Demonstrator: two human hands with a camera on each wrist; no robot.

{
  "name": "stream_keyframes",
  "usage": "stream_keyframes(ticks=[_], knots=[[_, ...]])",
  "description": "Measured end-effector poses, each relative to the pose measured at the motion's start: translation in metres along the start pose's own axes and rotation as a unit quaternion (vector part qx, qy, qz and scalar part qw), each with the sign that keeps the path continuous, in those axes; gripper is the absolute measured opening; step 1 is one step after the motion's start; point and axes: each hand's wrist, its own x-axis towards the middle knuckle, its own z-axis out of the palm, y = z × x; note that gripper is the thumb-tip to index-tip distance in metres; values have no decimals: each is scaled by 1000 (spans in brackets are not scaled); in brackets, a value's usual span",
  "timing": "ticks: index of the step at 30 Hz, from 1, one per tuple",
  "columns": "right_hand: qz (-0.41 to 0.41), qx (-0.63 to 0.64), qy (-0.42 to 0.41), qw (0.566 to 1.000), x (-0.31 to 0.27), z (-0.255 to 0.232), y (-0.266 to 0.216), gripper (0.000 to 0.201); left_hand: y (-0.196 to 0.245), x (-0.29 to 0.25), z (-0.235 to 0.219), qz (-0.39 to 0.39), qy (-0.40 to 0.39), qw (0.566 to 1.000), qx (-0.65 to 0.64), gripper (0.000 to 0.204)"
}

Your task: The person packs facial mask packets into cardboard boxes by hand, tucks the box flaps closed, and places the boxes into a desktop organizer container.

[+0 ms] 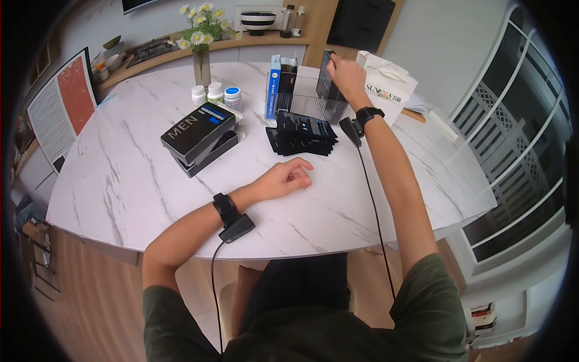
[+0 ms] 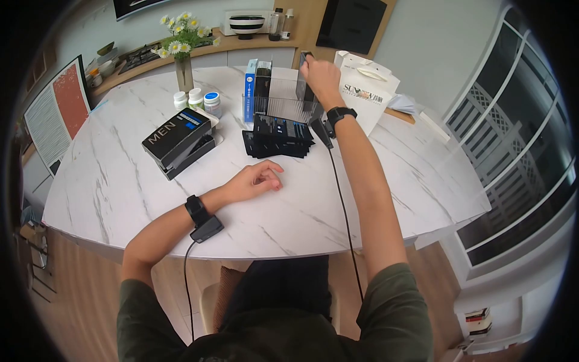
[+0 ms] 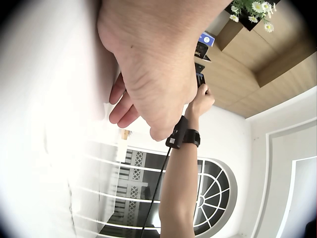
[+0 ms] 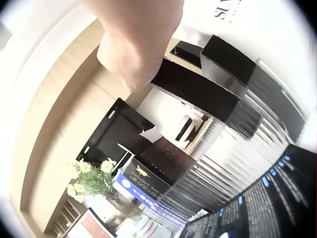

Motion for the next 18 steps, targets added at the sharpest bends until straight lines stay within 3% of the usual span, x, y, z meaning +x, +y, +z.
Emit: stream_keyframes(ticks=[6, 18], knots=[[-2, -29, -18, 999, -32, 22, 3, 24, 4, 0, -3, -4, -5, 1000, -5, 27], [5, 16, -27, 999, -34, -1, 3, 34, 3, 0, -2, -7, -9, 1000, 12, 24]])
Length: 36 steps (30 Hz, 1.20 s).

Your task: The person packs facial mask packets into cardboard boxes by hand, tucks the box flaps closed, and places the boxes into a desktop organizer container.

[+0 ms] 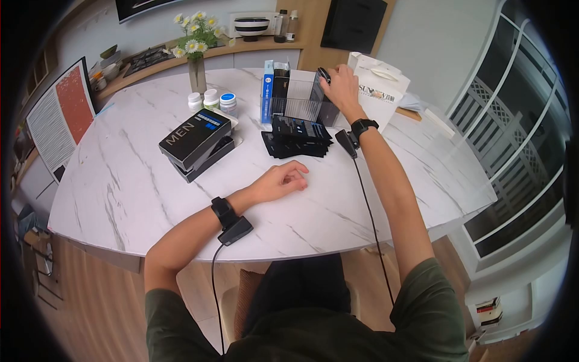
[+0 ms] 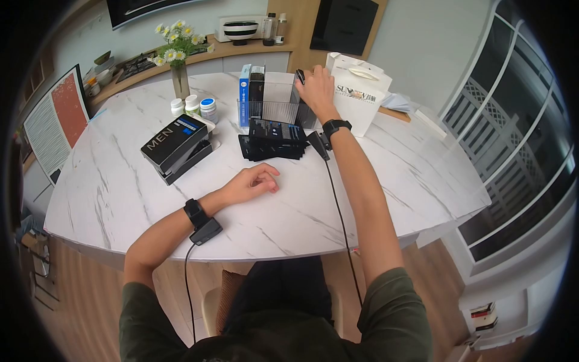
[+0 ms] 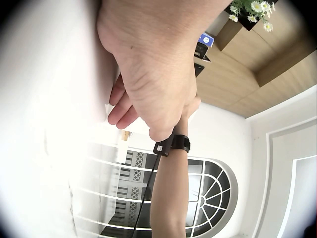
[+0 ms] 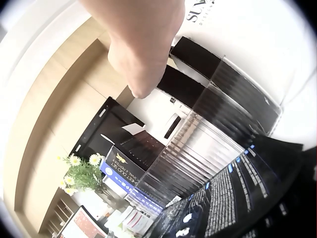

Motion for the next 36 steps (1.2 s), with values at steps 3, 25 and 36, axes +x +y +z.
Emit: stream_keyframes(ticks=[3, 25, 36], knots=[[-18, -7, 0, 1000, -1, 0, -2, 36, -2, 1, 0, 5, 1, 1000, -12, 23], [54, 35, -264, 962, 14, 18, 1, 59, 0, 0, 2, -13, -1, 1000, -1, 23], [78, 82, -159, 981, 22, 13, 6, 48, -1, 0, 0, 9, -4, 1000, -13, 22]])
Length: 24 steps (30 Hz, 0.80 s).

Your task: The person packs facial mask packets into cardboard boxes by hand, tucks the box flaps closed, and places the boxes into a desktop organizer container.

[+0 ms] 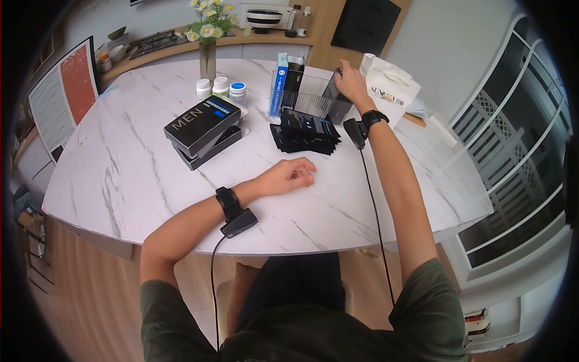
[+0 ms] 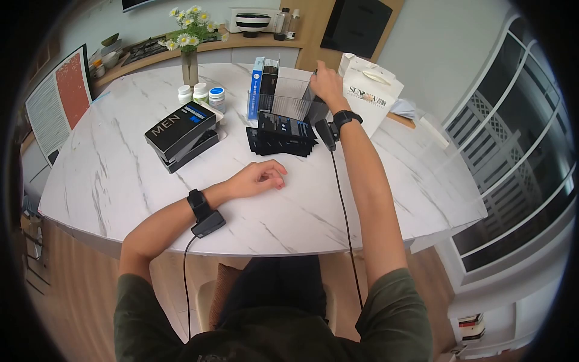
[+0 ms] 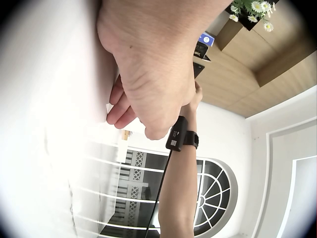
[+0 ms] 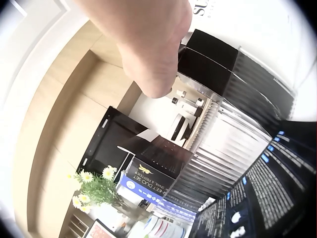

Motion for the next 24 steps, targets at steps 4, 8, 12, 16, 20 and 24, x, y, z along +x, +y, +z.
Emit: stream_keyframes(ticks=[4, 8, 12, 16, 20, 24], knots=[[-23, 16, 43, 999, 1, -2, 3, 40, -3, 1, 1, 12, 2, 1000, 3, 22], [-23, 47, 74, 996, 2, -6, 6, 36, -3, 1, 0, 11, 4, 1000, 9, 22], [-44, 49, 83, 994, 0, -12, 11, 35, -4, 1, 1, 12, 7, 1000, 10, 23], [-24, 34, -28, 999, -3, -12, 14, 34, -4, 2, 1, 13, 6, 1000, 12, 23], [-23, 24, -37, 999, -3, -8, 16, 33, -4, 2, 1, 12, 5, 1000, 14, 23], [-28, 43, -22, 998, -6, -11, 13, 31, -2, 1, 1, 9, 8, 1000, 12, 22]])
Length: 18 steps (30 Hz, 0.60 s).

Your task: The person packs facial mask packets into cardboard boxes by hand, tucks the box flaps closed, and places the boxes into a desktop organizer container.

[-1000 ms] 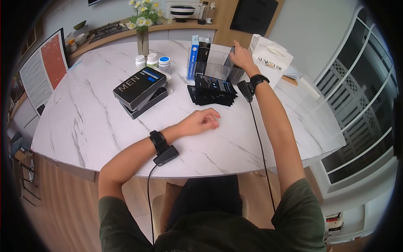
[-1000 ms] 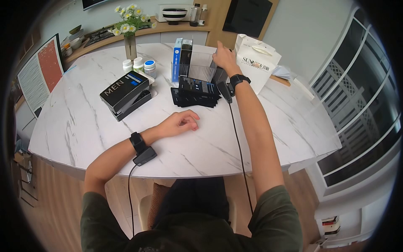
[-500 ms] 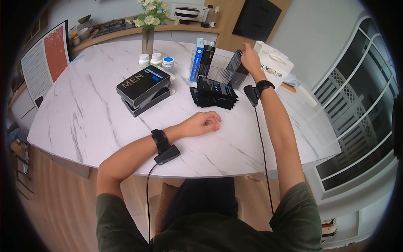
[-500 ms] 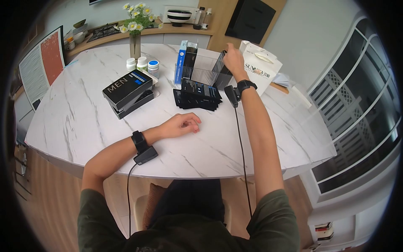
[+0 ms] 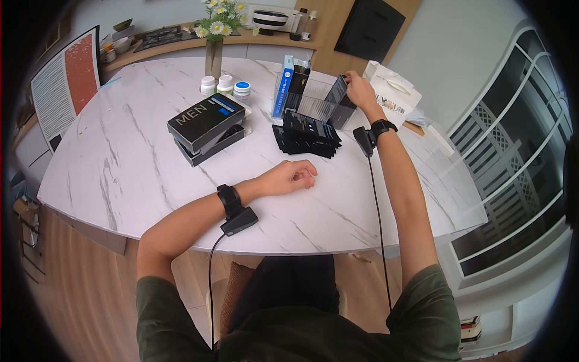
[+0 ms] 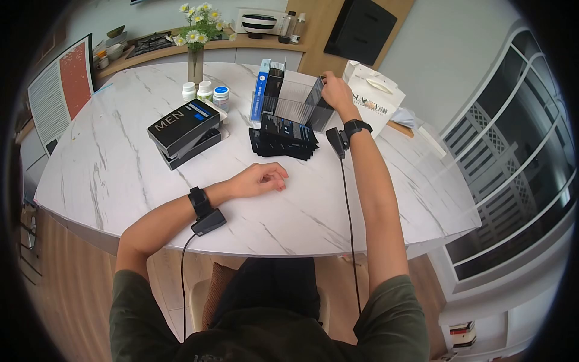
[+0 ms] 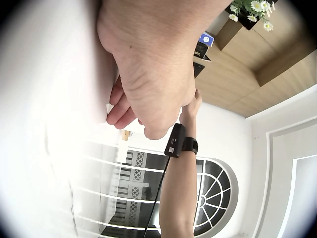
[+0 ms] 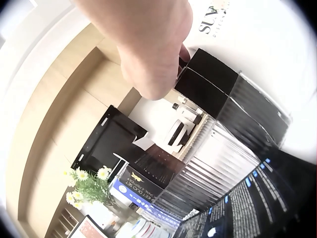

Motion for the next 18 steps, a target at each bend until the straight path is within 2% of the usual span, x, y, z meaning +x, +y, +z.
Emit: stream_keyframes(ticks=[12, 18], knots=[[-8, -2, 42, 999, 0, -9, -2, 27, -1, 0, 0, -2, -1, 1000, 15, 22], [-35, 43, 121, 991, -4, -22, -8, 24, 1, -2, -1, -4, -2, 1000, 7, 22]])
